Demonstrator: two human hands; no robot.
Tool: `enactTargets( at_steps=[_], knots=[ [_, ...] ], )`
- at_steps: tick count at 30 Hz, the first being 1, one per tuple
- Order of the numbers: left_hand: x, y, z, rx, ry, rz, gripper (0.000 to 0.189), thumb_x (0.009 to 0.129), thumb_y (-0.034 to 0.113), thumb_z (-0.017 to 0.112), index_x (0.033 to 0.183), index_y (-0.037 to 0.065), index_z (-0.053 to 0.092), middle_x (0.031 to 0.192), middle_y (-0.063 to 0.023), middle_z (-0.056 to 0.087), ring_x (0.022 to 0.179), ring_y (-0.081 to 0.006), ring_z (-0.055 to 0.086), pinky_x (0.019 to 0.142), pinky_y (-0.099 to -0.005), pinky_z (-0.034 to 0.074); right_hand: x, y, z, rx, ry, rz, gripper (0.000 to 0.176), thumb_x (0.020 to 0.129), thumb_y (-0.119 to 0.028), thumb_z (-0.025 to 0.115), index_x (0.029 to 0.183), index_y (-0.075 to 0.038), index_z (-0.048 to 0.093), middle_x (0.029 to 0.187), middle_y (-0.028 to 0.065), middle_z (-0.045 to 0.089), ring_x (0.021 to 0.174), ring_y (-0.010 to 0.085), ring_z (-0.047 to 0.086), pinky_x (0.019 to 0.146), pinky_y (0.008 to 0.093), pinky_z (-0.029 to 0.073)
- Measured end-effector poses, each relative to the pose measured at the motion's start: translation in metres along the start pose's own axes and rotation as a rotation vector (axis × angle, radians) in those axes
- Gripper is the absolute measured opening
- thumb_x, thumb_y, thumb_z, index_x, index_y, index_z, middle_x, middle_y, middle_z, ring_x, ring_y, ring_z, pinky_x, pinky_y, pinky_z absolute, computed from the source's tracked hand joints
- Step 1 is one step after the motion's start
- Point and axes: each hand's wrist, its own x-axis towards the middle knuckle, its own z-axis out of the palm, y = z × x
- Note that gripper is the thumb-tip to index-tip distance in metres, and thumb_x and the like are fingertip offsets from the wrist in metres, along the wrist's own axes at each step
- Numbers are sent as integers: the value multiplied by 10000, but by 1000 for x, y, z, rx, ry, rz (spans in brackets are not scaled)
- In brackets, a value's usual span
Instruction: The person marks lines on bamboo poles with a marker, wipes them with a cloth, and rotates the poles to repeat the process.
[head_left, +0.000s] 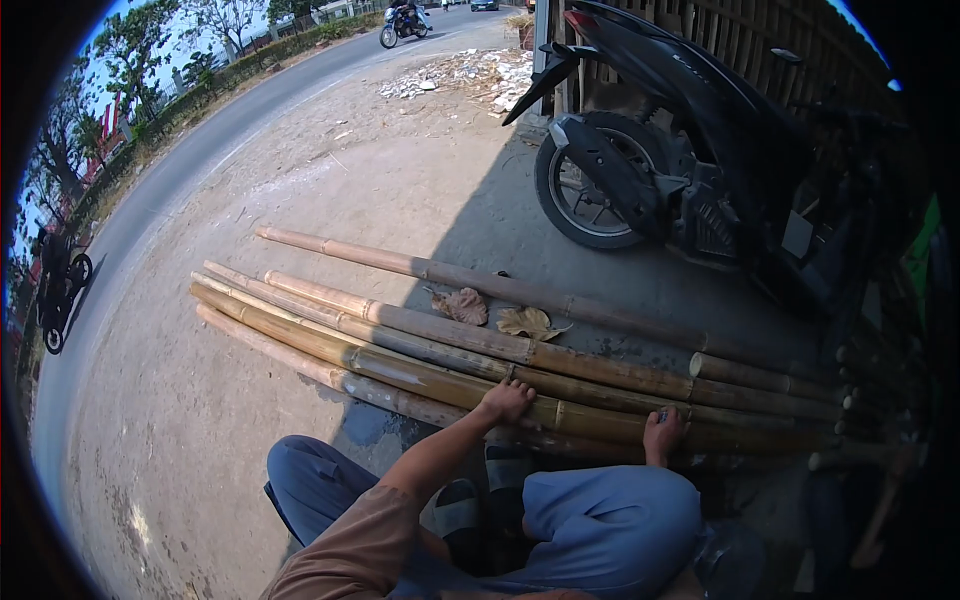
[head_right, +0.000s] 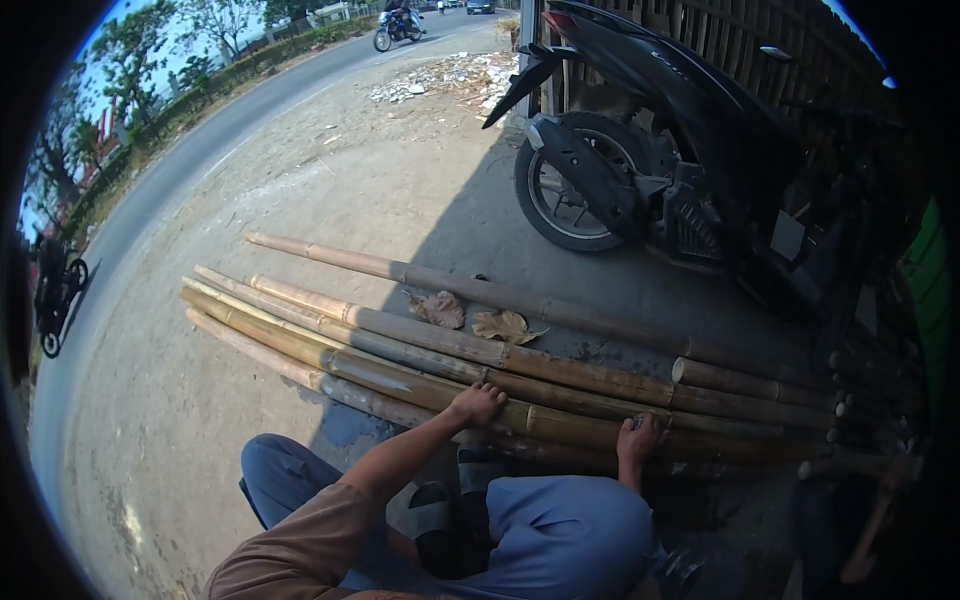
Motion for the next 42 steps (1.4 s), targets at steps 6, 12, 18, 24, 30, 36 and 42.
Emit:
enactTargets(
  at_steps=[6, 12, 18, 24, 30, 36, 42],
  knots=[
    [0, -6, -8, -57, 125, 87, 967, 802, 852, 639, 1220, -20, 648, 1255, -215, 586, 1305, -406, 514, 1030, -563, 509, 3, 15, -7, -76, 38, -47, 270, 830, -192, 682, 1056, -45, 657, 1072, 189, 668, 1095, 422, 635, 1209, 631, 366],
    [-3, 3, -12, 8, 173, 56, 905, 798, 814, 670, 1212, 10, 649, 1226, -198, 593, 1247, -403, 542, 1028, -531, 496, -69, -172, 35, 231, -278, -466, 205, 866, -187, 641, 1017, -51, 624, 1056, 182, 644, 1142, 394, 616, 1217, 606, 348],
    [-8, 6, -5, -23, 253, 61, 847, 811, 768, 690, 1222, 29, 639, 1216, -187, 593, 1230, -384, 548, 1064, -515, 468, -47, -125, 20, 160, -241, -284, 245, 876, -211, 644, 1090, -90, 649, 1074, 156, 671, 1116, 394, 634, 1204, 640, 345],
    [-21, 21, -12, 35, 267, -19, 793, 815, 731, 675, 1218, 49, 644, 1201, -169, 580, 1222, -354, 537, 1014, -473, 470, 8, 34, -12, -128, 5, -9, 289, 885, -204, 663, 1144, -79, 640, 1149, 160, 666, 1144, 408, 630, 1208, 641, 348],
    [-18, 21, -12, 37, 247, -22, 835, 777, 750, 680, 1204, 33, 642, 1189, -164, 592, 1221, -337, 545, 1013, -468, 476, -26, -37, 3, -20, -128, -136, 275, 882, -168, 643, 1132, -56, 622, 1151, 194, 648, 1205, 419, 601, 1215, 638, 340],
    [-16, 19, -13, 3, 229, -17, 882, 700, 721, 780, 1223, 25, 638, 1218, -169, 597, 1252, -350, 547, 1049, -469, 478, -74, -172, 29, 193, -337, -460, 274, 886, -184, 635, 1130, -61, 625, 1169, 219, 646, 1296, 426, 564, 1237, 642, 311],
    [-18, 21, -3, -6, 283, -37, 874, 700, 705, 792, 1228, 29, 629, 1223, -172, 593, 1236, -352, 550, 1043, -465, 487, -33, -68, 13, 21, -190, -202, 250, 926, -207, 617, 1143, -83, 623, 1141, 153, 644, 1158, 387, 620, 1229, 655, 321]
  ],
)
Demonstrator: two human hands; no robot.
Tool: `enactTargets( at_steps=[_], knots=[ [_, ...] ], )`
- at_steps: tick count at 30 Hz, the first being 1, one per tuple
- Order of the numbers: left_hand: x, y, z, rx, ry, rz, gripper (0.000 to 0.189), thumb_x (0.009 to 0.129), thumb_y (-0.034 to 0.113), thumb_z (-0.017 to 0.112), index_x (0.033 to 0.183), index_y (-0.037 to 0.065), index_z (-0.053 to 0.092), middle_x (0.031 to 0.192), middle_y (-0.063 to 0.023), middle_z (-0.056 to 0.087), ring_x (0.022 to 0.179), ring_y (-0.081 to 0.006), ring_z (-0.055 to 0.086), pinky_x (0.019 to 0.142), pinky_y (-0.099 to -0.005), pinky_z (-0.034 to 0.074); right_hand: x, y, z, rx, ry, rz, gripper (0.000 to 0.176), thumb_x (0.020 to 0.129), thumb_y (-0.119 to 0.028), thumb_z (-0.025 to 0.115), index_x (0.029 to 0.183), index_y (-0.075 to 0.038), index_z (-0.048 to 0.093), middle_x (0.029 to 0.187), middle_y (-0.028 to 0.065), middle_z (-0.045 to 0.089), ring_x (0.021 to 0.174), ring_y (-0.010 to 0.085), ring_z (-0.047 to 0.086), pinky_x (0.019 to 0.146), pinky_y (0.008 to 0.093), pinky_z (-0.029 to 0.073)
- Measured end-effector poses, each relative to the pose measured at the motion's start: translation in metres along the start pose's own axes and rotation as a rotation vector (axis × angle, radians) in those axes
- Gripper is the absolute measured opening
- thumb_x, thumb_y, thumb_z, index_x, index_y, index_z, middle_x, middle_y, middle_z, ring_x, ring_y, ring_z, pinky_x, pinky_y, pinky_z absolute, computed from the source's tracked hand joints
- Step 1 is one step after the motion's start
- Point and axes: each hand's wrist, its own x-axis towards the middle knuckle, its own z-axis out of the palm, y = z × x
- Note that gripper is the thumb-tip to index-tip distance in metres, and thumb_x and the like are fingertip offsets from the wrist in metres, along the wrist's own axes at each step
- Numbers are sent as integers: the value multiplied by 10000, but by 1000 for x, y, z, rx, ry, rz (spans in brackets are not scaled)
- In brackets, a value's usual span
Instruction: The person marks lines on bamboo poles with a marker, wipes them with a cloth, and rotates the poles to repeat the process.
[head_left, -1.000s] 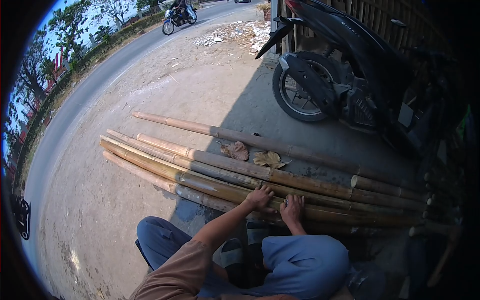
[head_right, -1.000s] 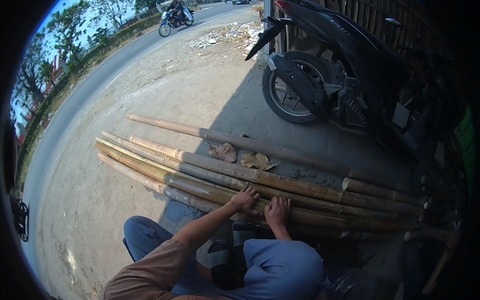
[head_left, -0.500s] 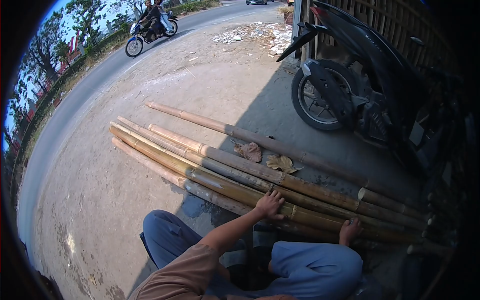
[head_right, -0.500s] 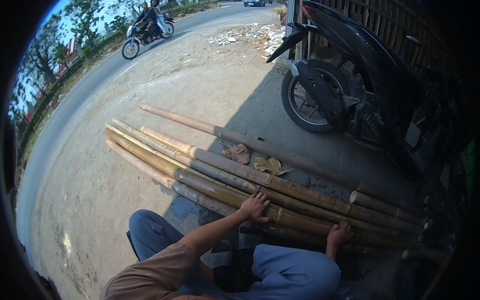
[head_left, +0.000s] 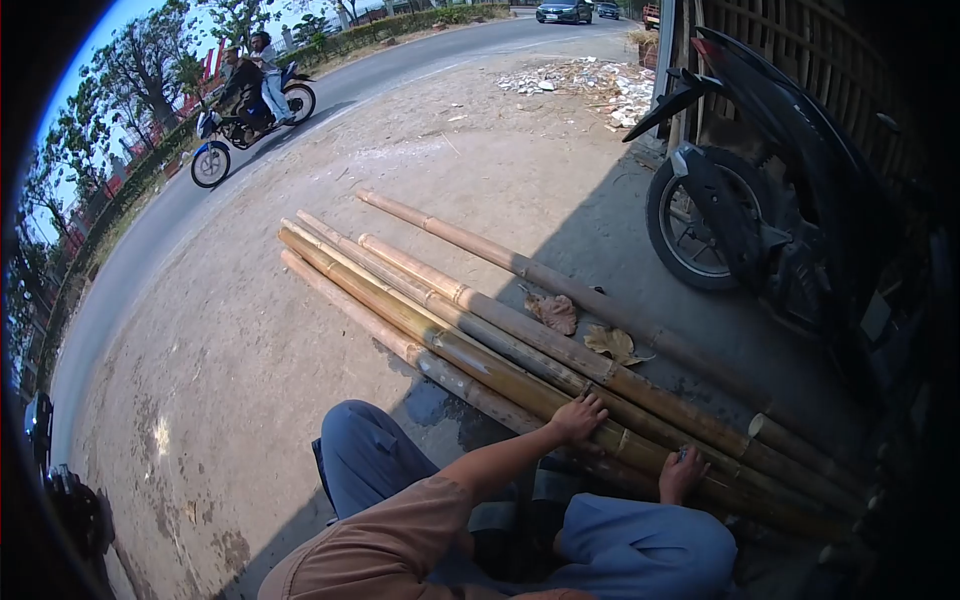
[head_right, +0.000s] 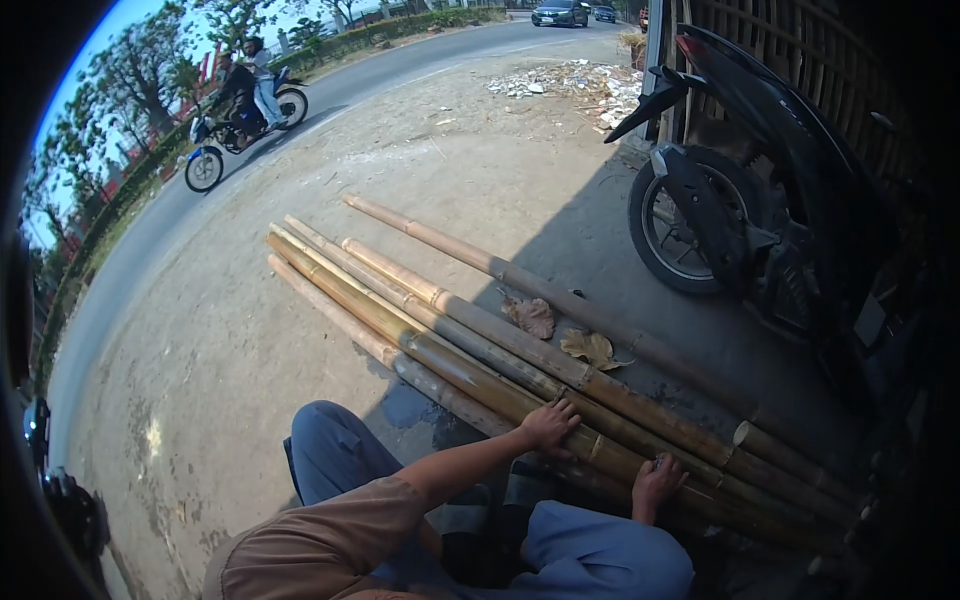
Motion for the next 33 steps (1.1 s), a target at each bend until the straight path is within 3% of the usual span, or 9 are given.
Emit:
enactTargets(
  at_steps=[6, 10, 13, 16, 19, 22, 26, 29, 33],
  knots=[
    [4, -1, 5, -12, 15, -8, 928, 630, 709, 813, 1231, 27, 625, 1217, -169, 594, 1240, -339, 542, 1020, -458, 490, 19, 156, -30, -297, 129, 259, 260, 916, -200, 646, 1157, -103, 657, 1145, 124, 689, 1127, 394, 655, 1097, 595, 418],
    [6, -7, 14, -16, 35, -11, 910, 595, 688, 832, 1190, 33, 623, 1199, -162, 594, 1210, -336, 549, 1002, -450, 498, 0, 76, 5, -137, 153, -9, 253, 879, -172, 630, 1103, -54, 646, 1072, 161, 661, 1061, 414, 631, 1039, 574, 447],
    [6, -3, 9, -29, 45, -1, 880, 573, 656, 859, 1158, 41, 625, 1194, -152, 595, 1197, -330, 553, 996, -441, 504, -19, -60, 15, 99, -53, -196, 286, 885, -158, 570, 1137, -30, 612, 1153, 199, 623, 1159, 439, 595, 1147, 643, 391],
    [7, -2, 8, -21, 29, -11, 879, 572, 637, 868, 1172, 41, 627, 1206, -151, 597, 1215, -331, 554, 1004, -447, 509, -25, -114, 22, 199, -123, -342, 312, 874, -189, 591, 1145, -36, 613, 1211, 200, 622, 1218, 421, 578, 1191, 652, 362],
    [5, -4, 7, -31, 27, -17, 876, 611, 643, 854, 1203, 36, 633, 1217, -161, 597, 1243, -339, 553, 1024, -452, 515, -10, -79, 11, 144, -100, -298, 290, 870, -198, 612, 1116, -46, 630, 1172, 195, 642, 1183, 418, 599, 1190, 656, 365],
    [2, -1, 1, -36, 10, -29, 872, 655, 675, 821, 1216, 33, 636, 1228, -167, 596, 1251, -345, 552, 1038, -457, 511, 4, 2, -9, 61, 10, -59, 253, 877, -191, 614, 1088, -54, 644, 1121, 197, 659, 1126, 426, 621, 1137, 628, 415],
    [2, 1, 0, -34, 4, -36, 854, 679, 686, 793, 1212, 38, 636, 1236, -165, 597, 1250, -343, 552, 1056, -455, 493, 13, 132, -20, 4, 204, 62, 254, 868, -163, 618, 1086, -37, 654, 1086, 220, 639, 1017, 468, 591, 900, 601, 456],
    [2, 2, -5, -24, -1, -31, 841, 684, 684, 788, 1204, 41, 638, 1229, -160, 597, 1246, -338, 552, 1057, -447, 492, 10, 124, -29, -127, 196, 57, 279, 854, -154, 621, 1103, -32, 653, 1106, 216, 630, 1051, 466, 581, 920, 600, 460],
    [4, 4, -5, -8, -20, -40, 834, 683, 685, 790, 1193, 43, 641, 1212, -156, 603, 1231, -336, 562, 1048, -441, 501, -10, -5, 1, 19, 85, -117, 280, 835, -152, 634, 1091, -36, 634, 1118, 203, 617, 1108, 455, 578, 1070, 613, 440]
  ],
)
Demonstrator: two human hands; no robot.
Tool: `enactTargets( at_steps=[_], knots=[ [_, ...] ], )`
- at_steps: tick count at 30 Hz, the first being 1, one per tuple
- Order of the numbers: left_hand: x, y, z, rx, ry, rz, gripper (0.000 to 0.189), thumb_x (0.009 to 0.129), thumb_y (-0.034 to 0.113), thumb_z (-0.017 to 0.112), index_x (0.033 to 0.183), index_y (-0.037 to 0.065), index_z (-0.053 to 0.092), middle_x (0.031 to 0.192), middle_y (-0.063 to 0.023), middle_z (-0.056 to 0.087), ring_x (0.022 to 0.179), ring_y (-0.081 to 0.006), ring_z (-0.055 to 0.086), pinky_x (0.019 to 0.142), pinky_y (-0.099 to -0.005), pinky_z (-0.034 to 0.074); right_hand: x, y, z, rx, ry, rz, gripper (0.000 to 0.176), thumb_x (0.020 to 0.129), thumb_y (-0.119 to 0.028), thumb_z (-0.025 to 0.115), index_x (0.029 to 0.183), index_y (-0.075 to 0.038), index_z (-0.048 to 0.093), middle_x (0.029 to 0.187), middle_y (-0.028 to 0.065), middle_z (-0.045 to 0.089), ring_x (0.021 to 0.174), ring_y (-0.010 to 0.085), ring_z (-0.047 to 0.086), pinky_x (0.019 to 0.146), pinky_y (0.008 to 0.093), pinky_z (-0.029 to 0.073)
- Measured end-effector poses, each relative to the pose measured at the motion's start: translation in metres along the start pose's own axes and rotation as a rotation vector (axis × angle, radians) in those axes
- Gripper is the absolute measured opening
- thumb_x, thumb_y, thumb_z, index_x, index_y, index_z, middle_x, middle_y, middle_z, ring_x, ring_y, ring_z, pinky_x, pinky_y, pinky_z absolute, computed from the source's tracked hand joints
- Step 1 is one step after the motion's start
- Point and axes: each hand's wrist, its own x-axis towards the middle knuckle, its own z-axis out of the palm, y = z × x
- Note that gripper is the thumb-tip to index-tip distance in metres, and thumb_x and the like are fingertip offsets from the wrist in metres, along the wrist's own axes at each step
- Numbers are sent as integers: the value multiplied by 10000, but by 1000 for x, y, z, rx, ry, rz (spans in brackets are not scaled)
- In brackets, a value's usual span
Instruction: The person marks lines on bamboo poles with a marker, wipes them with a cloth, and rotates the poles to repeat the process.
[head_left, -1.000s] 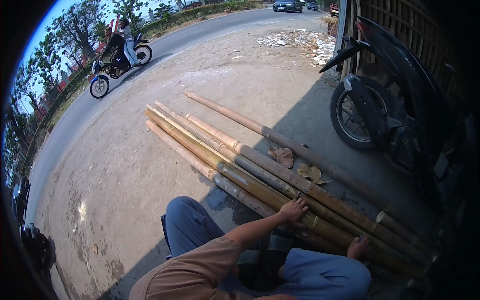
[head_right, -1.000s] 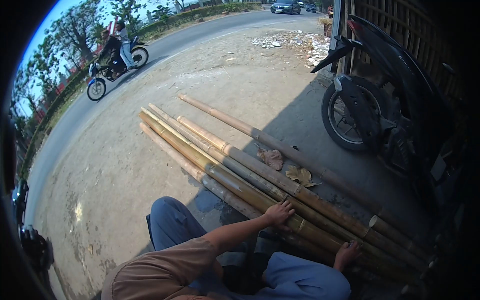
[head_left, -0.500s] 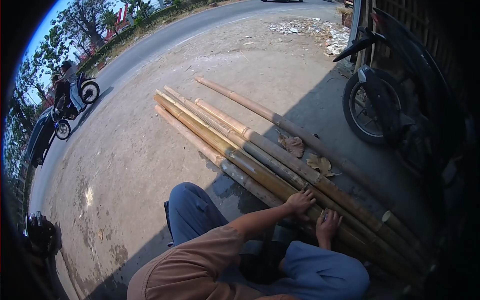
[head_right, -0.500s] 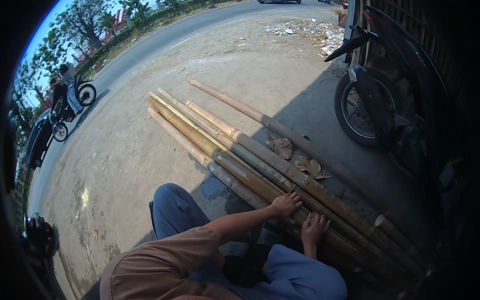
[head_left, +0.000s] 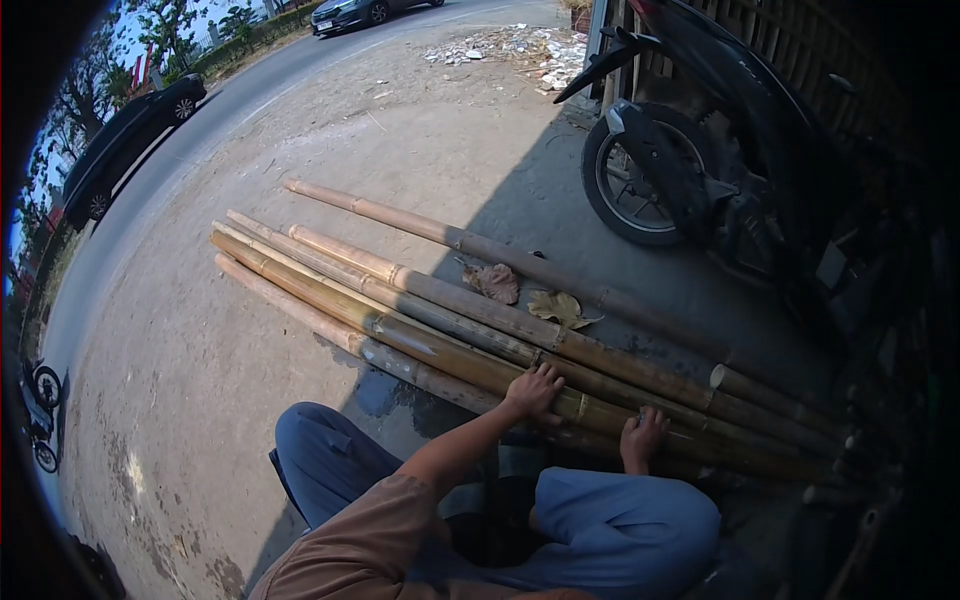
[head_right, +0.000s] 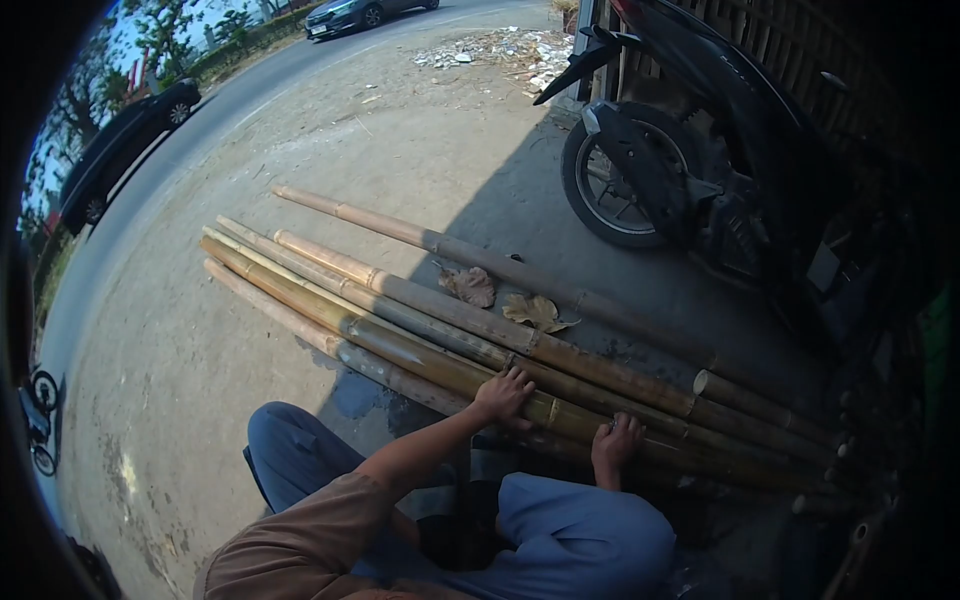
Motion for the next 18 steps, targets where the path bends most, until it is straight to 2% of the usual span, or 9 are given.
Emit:
enactTargets(
  at_steps=[1, 3, 5, 6, 7, 9, 11, 15, 18],
  knots=[
    [0, 0, -1, 7, -7, -2, 833, 682, 686, 790, 1191, 43, 642, 1208, -156, 605, 1227, -337, 564, 1046, -440, 502, -1, -42, 5, 133, -53, -66, 292, 830, -150, 634, 1100, -36, 626, 1117, 203, 611, 1125, 443, 576, 1124, 624, 423],
    [0, -3, -1, 3, 16, 0, 828, 684, 683, 796, 1186, 43, 643, 1202, -156, 607, 1227, -339, 568, 1033, -456, 514, -4, -106, 14, 186, -145, -218, 304, 838, -162, 644, 1113, -36, 615, 1183, 208, 603, 1230, 440, 568, 1165, 632, 398],
    [2, -4, 7, -18, 22, 4, 836, 681, 684, 800, 1194, 42, 645, 1211, -160, 607, 1242, -342, 566, 1035, -467, 518, -2, -116, 22, 171, -236, -187, 302, 847, -194, 646, 1115, -56, 629, 1217, 201, 606, 1284, 423, 550, 1204, 642, 357],
    [1, -3, 9, -17, 34, -2, 849, 682, 690, 801, 1206, 41, 642, 1221, -164, 607, 1257, -348, 561, 1042, -474, 518, 2, -107, 18, 175, -221, -197, 312, 830, -184, 658, 1122, -75, 631, 1168, 161, 605, 1205, 390, 582, 1197, 628, 356],
    [2, -6, 9, -22, 32, -2, 862, 682, 695, 802, 1218, 39, 639, 1231, -169, 606, 1272, -355, 556, 1048, -480, 517, 4, -96, 16, 156, -174, -157, 333, 829, -199, 653, 1140, -82, 636, 1163, 146, 610, 1199, 378, 586, 1210, 626, 344],
    [2, -3, -1, 21, -11, -19, 892, 698, 724, 789, 1243, 36, 625, 1255, -182, 603, 1294, -376, 541, 1078, -479, 499, 11, -54, 3, 78, -237, -9, 344, 887, -236, 597, 1186, -75, 657, 1201, 174, 632, 1238, 381, 583, 1236, 629, 319],
    [3, 0, -5, 14, -50, -42, 872, 722, 719, 773, 1239, 31, 630, 1250, -177, 610, 1284, -356, 545, 1070, -474, 493, 16, -3, -16, -25, -146, 95, 324, 914, -259, 584, 1173, -80, 659, 1151, 161, 670, 1184, 384, 623, 1211, 638, 351],
    [3, 2, -4, 7, -61, -29, 878, 732, 715, 763, 1275, 38, 632, 1263, -163, 610, 1301, -339, 539, 1088, -454, 478, 22, 108, -44, -286, -87, 362, 393, 941, -304, 596, 1276, -110, 666, 1277, 159, 668, 1303, 372, 585, 1230, 631, 322],
    [5, 7, -16, 45, -114, -51, 900, 731, 729, 754, 1289, 34, 630, 1282, -167, 605, 1312, -339, 532, 1103, -455, 471, 16, 124, -31, -278, -17, 300, 372, 946, -280, 592, 1267, -107, 665, 1267, 154, 669, 1303, 372, 580, 1233, 633, 314]
  ],
)
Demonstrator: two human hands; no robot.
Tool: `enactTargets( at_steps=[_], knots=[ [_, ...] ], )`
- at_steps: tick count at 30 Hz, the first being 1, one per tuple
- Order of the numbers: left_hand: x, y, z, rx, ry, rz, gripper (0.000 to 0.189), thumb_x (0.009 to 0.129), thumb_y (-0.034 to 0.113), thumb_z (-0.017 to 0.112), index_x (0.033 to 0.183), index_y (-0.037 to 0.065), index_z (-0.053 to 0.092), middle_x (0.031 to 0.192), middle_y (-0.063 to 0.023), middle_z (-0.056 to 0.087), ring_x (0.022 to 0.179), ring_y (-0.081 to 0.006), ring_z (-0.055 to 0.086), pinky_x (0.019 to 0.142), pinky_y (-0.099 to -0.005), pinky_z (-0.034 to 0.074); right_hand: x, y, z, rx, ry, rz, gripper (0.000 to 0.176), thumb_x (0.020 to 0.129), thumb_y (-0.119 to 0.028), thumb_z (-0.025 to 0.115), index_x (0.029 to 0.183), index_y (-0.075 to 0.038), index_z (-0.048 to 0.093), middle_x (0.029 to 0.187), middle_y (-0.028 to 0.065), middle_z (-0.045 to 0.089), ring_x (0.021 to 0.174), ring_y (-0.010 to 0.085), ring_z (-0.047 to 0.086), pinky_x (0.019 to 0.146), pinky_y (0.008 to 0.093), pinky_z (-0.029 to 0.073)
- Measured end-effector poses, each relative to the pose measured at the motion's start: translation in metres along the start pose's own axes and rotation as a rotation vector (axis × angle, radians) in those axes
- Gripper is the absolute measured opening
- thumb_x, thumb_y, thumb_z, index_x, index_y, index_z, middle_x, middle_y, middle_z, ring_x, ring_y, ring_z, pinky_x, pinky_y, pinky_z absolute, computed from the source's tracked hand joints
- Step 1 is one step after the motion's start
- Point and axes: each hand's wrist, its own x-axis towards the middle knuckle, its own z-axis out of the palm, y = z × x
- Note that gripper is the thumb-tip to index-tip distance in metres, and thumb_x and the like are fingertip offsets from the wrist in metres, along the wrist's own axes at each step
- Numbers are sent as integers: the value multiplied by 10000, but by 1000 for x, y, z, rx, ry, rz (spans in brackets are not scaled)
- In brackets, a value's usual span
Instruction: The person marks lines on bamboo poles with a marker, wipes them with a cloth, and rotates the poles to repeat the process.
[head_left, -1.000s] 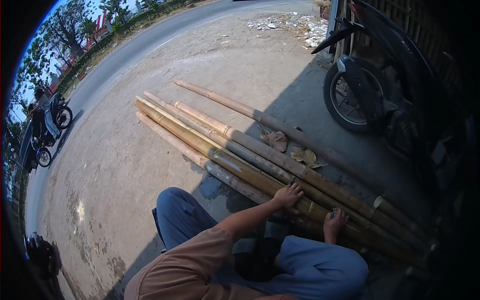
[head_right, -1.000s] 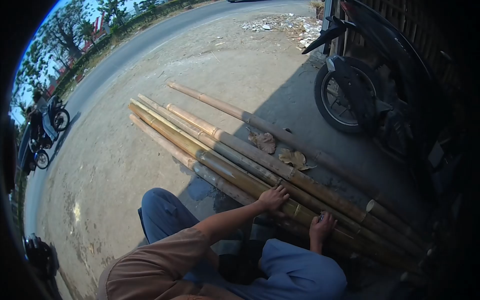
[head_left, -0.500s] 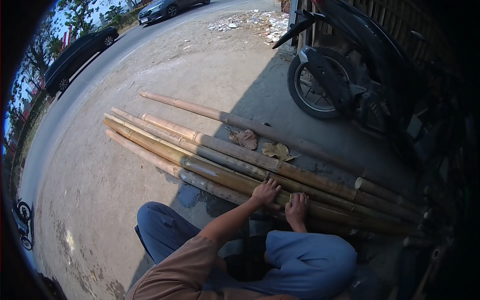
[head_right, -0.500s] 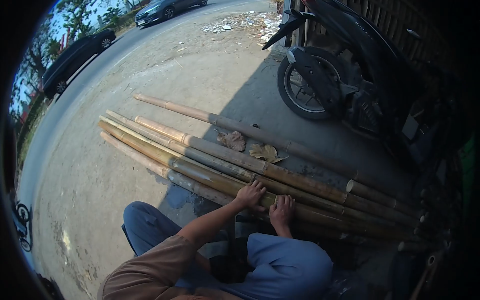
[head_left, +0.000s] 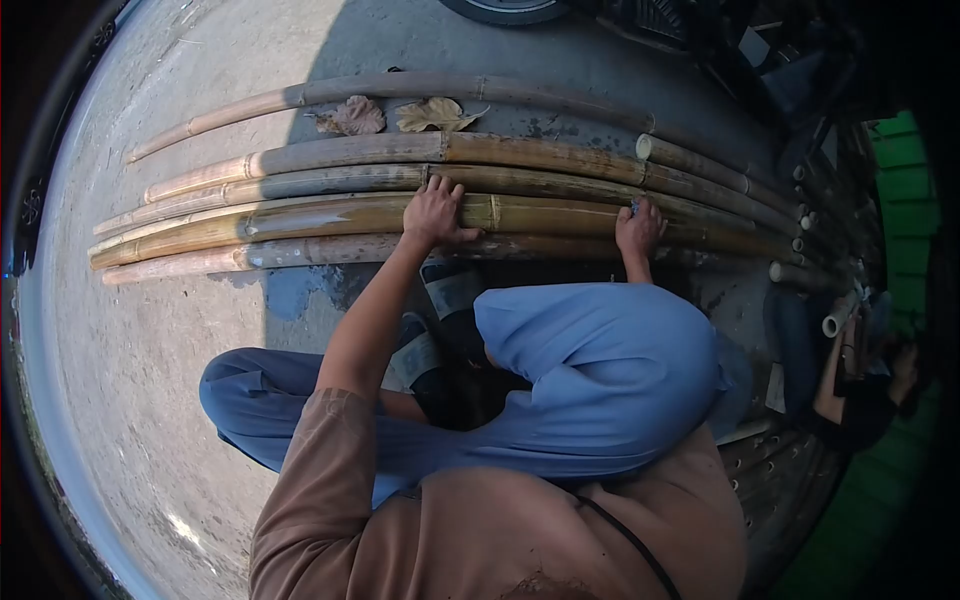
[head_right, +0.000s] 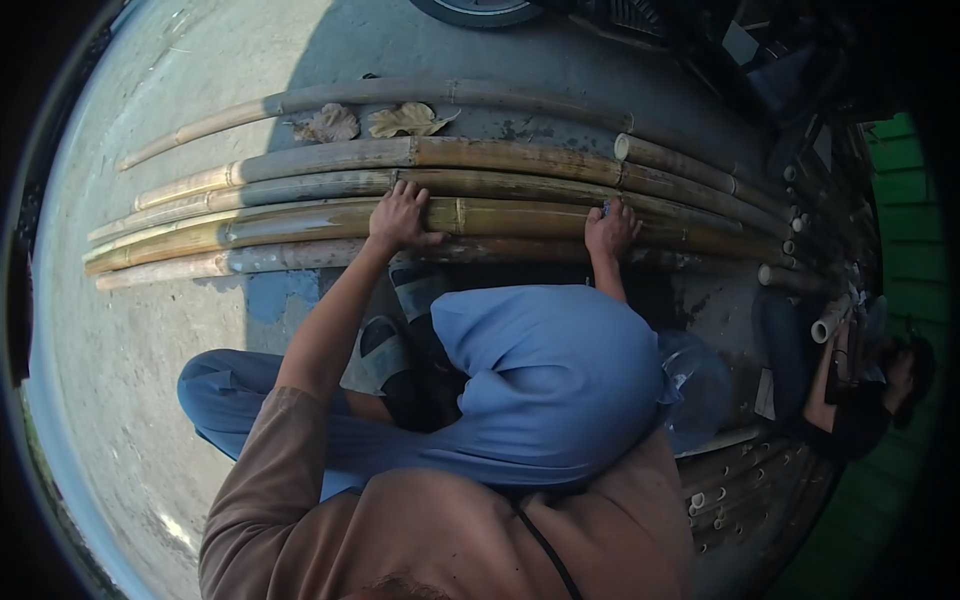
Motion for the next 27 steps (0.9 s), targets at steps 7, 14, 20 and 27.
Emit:
enactTargets(
  at_steps=[7, 14, 20, 27],
  knots=[
    [7, -8, 23, -11, 85, 44, 919, 733, 737, 747, 1279, 7, 631, 1278, -192, 602, 1302, -361, 540, 1096, -470, 485, -90, -229, -5, 443, -162, -527, 408, 940, -260, 623, 1291, -59, 668, 1335, 179, 669, 1406, 403, 518, 1257, 628, 276],
    [2, -5, 15, 9, 93, 45, 870, 728, 718, 779, 1217, 16, 620, 1226, -185, 610, 1255, -352, 558, 1067, -450, 497, -35, -107, -4, 268, -75, -140, 298, 909, -271, 625, 1122, -103, 748, 1196, 129, 731, 1280, 354, 616, 1224, 636, 325],
    [4, -3, 11, 27, 77, 42, 860, 725, 712, 782, 1209, 19, 623, 1229, -184, 612, 1257, -355, 558, 1068, -450, 496, 22, 11, -17, -22, -80, 97, 331, 933, -289, 603, 1144, -68, 733, 1161, 179, 722, 1245, 368, 619, 1196, 626, 360],
    [3, -1, 11, 52, 64, 36, 861, 716, 703, 790, 1208, 15, 626, 1255, -186, 606, 1266, -362, 556, 1077, -454, 491, -66, -192, -6, 428, -145, -323, 435, 973, -332, 627, 1276, -23, 670, 1208, 216, 699, 1305, 395, 578, 1219, 594, 342]
  ],
)
